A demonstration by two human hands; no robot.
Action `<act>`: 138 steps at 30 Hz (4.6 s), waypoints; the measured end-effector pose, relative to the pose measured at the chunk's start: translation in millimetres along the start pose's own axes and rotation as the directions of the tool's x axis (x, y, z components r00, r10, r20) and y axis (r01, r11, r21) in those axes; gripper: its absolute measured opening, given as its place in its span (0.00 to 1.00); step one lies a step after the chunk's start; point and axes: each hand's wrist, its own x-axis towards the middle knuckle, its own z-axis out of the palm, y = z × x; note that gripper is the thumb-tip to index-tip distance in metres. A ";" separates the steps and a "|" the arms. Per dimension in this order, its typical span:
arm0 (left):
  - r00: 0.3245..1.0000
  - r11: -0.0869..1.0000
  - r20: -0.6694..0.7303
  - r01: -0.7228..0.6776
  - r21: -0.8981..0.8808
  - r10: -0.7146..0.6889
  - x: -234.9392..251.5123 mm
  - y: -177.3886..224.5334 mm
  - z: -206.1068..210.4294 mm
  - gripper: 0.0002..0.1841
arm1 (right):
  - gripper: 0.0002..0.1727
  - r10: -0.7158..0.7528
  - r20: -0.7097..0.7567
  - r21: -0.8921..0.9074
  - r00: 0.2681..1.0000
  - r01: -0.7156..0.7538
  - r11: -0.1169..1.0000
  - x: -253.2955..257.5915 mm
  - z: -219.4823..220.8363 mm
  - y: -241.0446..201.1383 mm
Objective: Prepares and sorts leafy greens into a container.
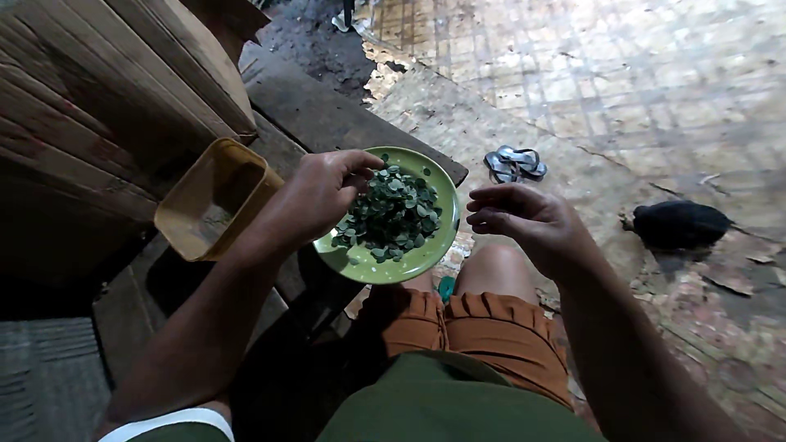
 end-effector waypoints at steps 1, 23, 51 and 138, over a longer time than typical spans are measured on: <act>1.000 1.000 -0.010 -0.020 0.010 0.020 -1.0 -0.8 0.3 0.15 | 0.14 -0.010 -0.009 0.006 1.000 0.010 1.000 -0.6 0.2 0.2; 0.991 0.999 -0.121 0.044 -0.030 -0.048 -5.3 -19.2 -0.8 0.08 | 0.14 -0.253 0.032 -0.245 0.967 0.253 0.936 10.6 29.7 -9.3; 0.984 0.993 -0.142 0.095 -0.072 -0.104 -16.3 -22.1 1.7 0.08 | 0.13 -0.301 -0.006 -0.298 0.954 0.285 0.911 8.8 30.7 -2.6; 0.977 0.948 -0.142 0.111 -0.298 -0.159 -23.2 -36.6 7.6 0.06 | 0.12 -0.389 0.364 -0.584 0.846 0.533 0.613 41.2 63.3 -27.9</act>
